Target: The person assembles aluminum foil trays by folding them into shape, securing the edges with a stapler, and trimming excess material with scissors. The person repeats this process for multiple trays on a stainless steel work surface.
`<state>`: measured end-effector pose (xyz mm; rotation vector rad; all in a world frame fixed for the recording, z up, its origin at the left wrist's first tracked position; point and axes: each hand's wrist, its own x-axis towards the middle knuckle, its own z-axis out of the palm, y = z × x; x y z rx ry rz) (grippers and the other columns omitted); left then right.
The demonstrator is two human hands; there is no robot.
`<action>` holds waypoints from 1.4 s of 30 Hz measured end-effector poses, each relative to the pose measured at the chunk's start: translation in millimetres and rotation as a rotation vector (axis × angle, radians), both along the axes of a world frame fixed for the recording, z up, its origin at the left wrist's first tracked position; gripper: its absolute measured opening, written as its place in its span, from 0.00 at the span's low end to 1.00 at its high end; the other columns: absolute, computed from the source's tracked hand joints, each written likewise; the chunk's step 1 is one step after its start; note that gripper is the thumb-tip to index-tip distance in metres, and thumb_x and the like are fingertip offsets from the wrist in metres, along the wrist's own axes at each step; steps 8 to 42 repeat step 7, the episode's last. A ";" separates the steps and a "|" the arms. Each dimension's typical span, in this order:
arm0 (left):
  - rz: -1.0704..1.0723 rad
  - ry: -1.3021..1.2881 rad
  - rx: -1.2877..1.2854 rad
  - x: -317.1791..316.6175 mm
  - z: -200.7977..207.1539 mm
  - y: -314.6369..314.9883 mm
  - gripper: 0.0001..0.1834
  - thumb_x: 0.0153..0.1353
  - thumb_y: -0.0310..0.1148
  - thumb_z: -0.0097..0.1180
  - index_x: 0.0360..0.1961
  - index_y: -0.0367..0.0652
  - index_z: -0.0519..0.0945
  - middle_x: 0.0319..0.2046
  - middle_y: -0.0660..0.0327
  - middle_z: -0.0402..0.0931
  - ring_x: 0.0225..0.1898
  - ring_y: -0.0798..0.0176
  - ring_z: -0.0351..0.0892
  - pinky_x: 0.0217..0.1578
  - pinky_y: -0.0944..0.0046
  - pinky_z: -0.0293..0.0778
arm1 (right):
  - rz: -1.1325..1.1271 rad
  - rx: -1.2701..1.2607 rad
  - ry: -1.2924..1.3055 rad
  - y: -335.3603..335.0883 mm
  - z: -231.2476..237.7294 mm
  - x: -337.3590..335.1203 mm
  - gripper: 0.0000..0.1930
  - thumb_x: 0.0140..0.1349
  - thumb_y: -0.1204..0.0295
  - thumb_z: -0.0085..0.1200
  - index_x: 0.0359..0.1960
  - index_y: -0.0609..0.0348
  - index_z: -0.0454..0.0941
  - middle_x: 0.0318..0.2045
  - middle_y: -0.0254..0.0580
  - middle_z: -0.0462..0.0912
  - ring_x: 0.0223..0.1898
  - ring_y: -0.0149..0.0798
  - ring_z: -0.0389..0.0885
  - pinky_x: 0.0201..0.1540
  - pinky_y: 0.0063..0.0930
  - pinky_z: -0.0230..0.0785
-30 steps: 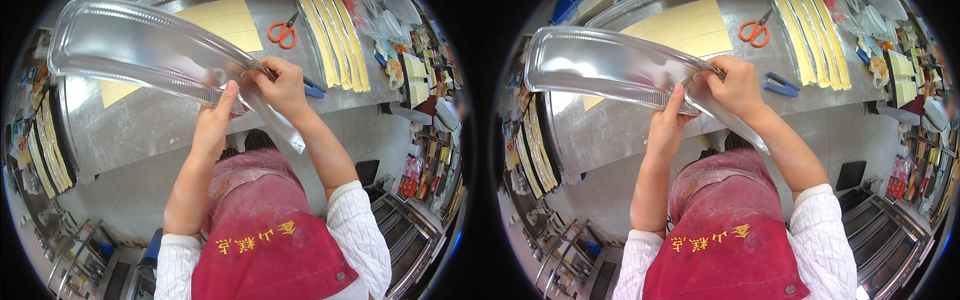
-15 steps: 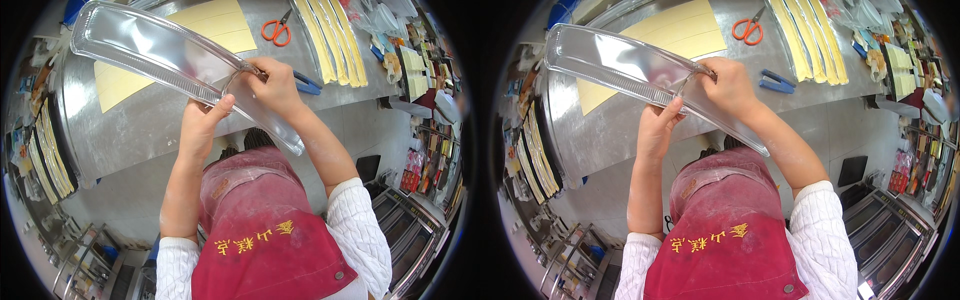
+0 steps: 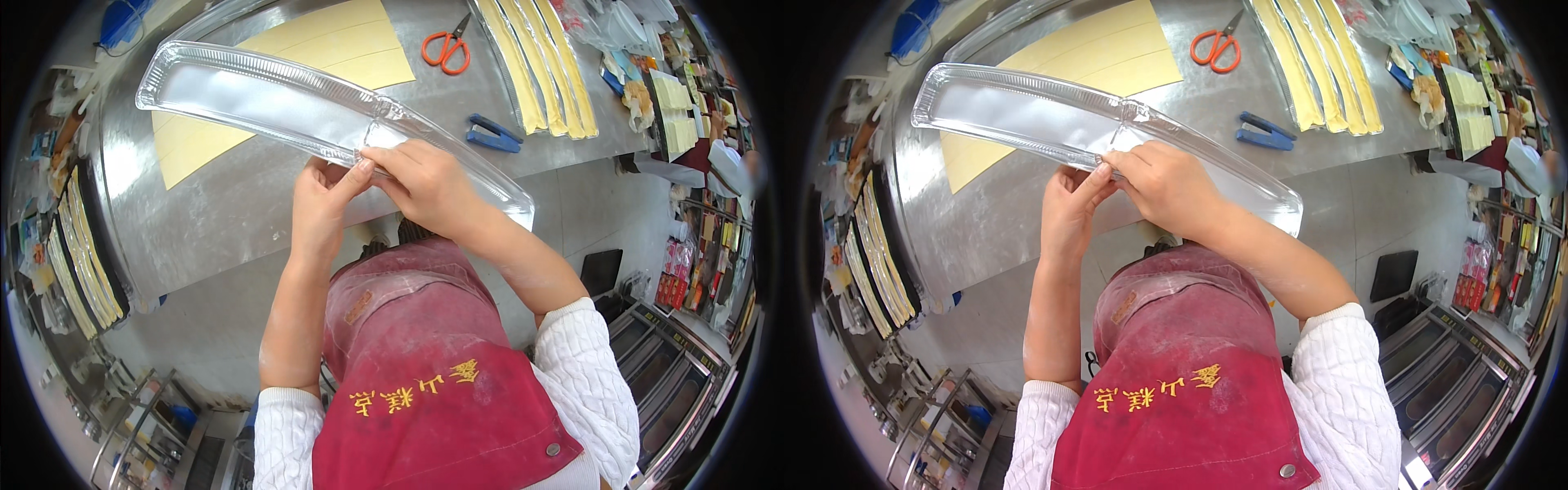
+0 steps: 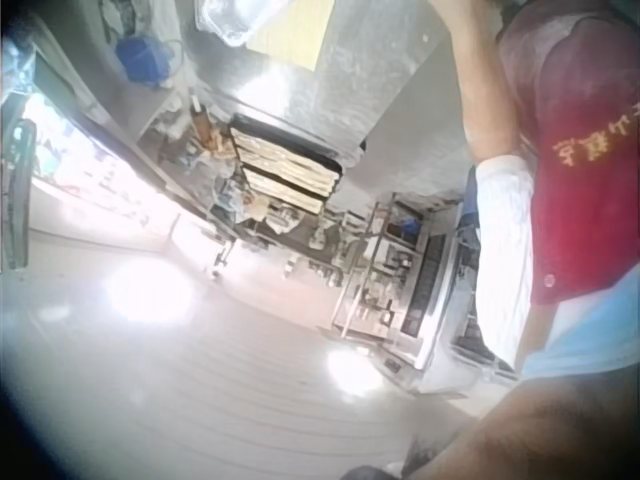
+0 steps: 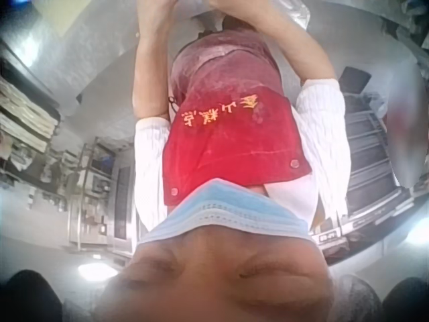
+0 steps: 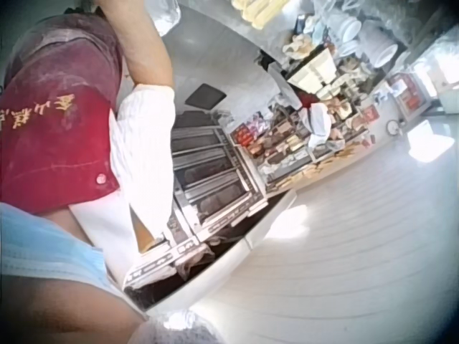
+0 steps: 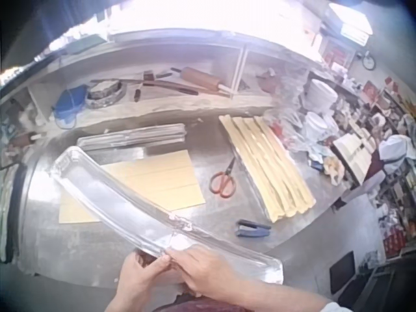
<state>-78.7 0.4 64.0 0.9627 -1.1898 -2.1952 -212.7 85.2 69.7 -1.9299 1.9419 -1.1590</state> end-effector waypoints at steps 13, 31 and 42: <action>-0.174 -0.520 -1.067 36.4 23.3 14.9 0.21 0.57 0.39 0.61 0.51 0.43 0.75 0.35 0.64 0.82 0.34 0.64 0.79 0.42 0.74 0.70 | 0.052 0.012 0.040 8.9 -8.6 -15.1 0.15 0.49 0.79 0.58 0.42 0.59 0.76 0.27 0.43 0.79 0.29 0.45 0.78 0.30 0.35 0.70; -0.174 -0.520 -1.067 36.4 23.3 14.9 0.21 0.57 0.39 0.61 0.51 0.43 0.75 0.35 0.64 0.82 0.34 0.64 0.79 0.42 0.74 0.70 | 0.052 0.012 0.040 8.9 -8.6 -15.1 0.15 0.49 0.79 0.58 0.42 0.59 0.76 0.27 0.43 0.79 0.29 0.45 0.78 0.30 0.35 0.70; -0.174 -0.520 -1.067 36.4 23.3 14.9 0.21 0.57 0.39 0.61 0.51 0.43 0.75 0.35 0.64 0.82 0.34 0.64 0.79 0.42 0.74 0.70 | 0.052 0.012 0.040 8.9 -8.6 -15.1 0.15 0.49 0.79 0.58 0.42 0.59 0.76 0.27 0.43 0.79 0.29 0.45 0.78 0.30 0.35 0.70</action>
